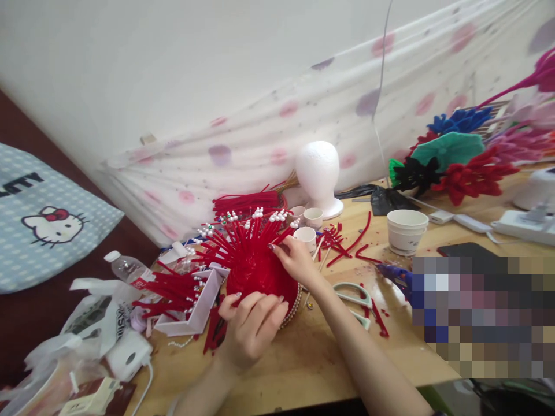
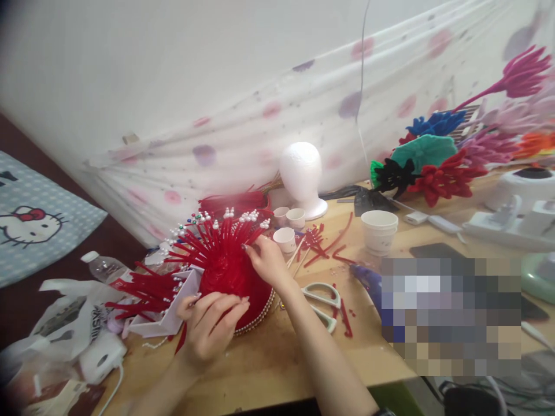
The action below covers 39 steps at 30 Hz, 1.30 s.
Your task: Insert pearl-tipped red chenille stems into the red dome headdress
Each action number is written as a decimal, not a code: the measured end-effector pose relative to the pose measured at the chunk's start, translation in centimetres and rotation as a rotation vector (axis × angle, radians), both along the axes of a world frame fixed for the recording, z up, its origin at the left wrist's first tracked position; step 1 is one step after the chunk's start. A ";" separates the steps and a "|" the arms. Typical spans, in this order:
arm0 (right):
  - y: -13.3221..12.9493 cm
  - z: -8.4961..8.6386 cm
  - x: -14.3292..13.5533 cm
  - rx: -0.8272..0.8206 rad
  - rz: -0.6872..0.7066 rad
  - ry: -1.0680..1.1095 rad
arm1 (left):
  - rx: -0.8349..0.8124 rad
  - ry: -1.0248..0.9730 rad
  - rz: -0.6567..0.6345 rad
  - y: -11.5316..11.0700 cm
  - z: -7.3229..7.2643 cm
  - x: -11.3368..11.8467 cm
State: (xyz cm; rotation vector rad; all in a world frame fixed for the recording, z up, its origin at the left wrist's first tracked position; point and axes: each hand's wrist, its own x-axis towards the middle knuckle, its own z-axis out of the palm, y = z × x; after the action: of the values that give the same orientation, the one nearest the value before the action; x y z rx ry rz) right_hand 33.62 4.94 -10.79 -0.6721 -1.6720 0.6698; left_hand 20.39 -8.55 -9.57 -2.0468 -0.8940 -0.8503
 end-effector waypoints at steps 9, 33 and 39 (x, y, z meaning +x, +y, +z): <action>-0.3 0.1 0.0 0.000 -0.038 -0.017 | -0.897 -1.738 -0.685 -3.4 2.5 5.8; -0.1 -0.4 0.1 -0.036 -0.100 -0.075 | -1.242 -2.264 -0.976 -5.0 -0.8 7.3; 0.1 -0.5 0.2 -0.037 -0.095 -0.091 | -1.193 -2.370 -0.820 -4.5 -2.2 6.2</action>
State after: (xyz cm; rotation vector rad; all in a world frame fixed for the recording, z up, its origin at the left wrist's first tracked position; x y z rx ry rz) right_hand 33.81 5.06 -11.33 -0.8144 -1.7030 0.6113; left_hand 26.60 -13.08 -11.78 -0.7455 -1.7003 -4.1851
